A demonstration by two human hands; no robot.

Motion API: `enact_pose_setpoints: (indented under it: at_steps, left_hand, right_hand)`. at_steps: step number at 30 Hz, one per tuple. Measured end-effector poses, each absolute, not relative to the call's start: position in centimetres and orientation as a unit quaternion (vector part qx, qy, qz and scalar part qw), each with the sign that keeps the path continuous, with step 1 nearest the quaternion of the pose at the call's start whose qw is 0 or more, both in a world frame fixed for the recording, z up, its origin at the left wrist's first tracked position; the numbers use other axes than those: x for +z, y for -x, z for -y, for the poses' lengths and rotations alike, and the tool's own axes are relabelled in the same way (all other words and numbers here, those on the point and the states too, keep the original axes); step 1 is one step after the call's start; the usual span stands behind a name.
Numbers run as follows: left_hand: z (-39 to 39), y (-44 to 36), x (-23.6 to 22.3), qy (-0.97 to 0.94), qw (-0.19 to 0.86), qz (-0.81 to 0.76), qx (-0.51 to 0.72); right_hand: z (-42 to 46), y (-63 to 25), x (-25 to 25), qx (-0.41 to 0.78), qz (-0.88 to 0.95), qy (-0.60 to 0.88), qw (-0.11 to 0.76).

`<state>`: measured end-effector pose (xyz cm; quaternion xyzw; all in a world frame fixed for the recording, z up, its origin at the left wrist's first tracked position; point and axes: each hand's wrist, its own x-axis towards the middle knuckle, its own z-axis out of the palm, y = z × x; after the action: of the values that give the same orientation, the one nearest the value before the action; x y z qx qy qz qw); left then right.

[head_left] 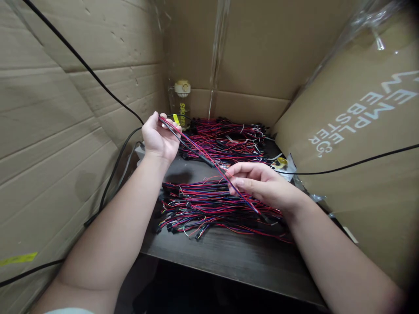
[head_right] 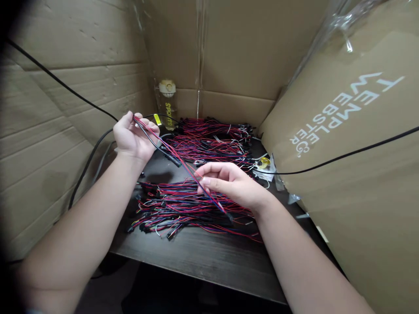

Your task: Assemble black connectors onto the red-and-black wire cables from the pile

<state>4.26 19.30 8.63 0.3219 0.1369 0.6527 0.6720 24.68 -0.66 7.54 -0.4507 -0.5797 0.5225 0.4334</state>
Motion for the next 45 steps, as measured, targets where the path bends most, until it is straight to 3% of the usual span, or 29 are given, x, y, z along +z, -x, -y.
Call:
enact_pose_setpoints:
  at_steps: [7, 15, 28, 45]
  left_hand:
    - [-19.7, -4.1, 8.8, -0.276, 0.682, -0.142, 0.662]
    - [-19.8, -3.4, 9.4, -0.2, 0.675, -0.171, 0.69]
    - [-19.2, -3.6, 9.0, -0.262, 0.732, -0.096, 0.621]
    - [-15.8, -6.1, 7.9, -0.522, 0.683, -0.117, 0.497]
  right_hand:
    - [1.2, -23.9, 7.7, 0.678, 0.541, 0.349, 0.355]
    - [0.8, -24.5, 7.6, 0.676, 0.549, 0.412, 0.269]
    - [0.7, -24.5, 7.4, 0.639, 0.556, 0.456, 0.273]
    - [0.6, -24.2, 7.5, 0.565, 0.57, 0.498, 0.329]
